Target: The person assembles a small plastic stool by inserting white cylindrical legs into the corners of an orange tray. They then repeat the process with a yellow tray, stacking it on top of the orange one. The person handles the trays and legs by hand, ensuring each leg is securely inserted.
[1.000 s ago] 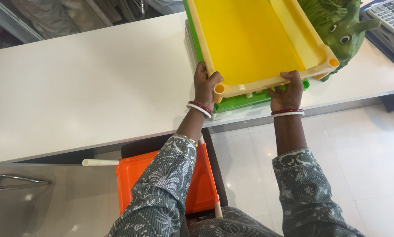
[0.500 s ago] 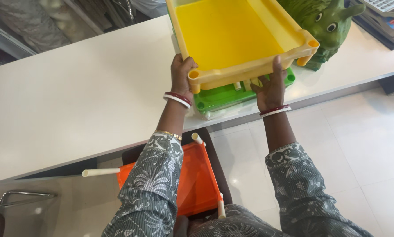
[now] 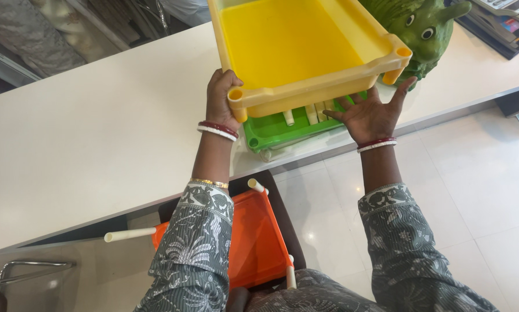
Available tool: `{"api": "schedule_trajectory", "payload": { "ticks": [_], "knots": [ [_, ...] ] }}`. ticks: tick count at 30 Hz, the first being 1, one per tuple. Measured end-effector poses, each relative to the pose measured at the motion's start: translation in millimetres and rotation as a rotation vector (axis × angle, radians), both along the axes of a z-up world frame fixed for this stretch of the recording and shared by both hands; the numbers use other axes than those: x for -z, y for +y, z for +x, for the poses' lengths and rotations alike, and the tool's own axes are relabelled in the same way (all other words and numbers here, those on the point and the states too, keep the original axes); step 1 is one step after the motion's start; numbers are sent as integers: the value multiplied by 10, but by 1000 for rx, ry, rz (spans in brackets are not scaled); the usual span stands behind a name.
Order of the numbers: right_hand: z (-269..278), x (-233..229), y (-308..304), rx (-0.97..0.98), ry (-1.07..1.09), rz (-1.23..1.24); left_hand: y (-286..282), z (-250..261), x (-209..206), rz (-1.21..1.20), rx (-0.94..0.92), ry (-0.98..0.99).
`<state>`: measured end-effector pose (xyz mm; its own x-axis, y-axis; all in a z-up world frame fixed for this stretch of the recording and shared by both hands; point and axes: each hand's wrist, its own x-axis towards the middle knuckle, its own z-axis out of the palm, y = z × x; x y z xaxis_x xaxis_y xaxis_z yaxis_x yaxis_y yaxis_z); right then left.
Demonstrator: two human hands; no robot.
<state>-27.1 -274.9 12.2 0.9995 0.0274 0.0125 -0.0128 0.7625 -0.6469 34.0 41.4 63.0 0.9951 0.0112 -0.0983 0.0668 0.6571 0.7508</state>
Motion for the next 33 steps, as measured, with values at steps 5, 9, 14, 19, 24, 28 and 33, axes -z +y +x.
{"api": "schedule_trajectory", "payload": {
  "ticks": [5,9,14,19,24,28,33],
  "knots": [
    [43,-86,-131,-87,-148,-49,18,-124,178,96,34,4],
    [150,-205,-328,-120,-54,-76,-7,-208,392,232,46,29],
    [254,-209,-437,-170,74,-154,45,-224,548,273,52,68],
    [290,-205,-473,-157,135,-164,133,-31,433,198,226,47],
    [264,-107,-533,-220,26,-118,86,-22,449,197,191,-32],
    [701,-90,-711,-208,90,42,63,-27,495,-57,217,-125],
    [1715,-163,-861,-205,-28,-162,49,-263,235,-12,215,-12]
  ]
}}
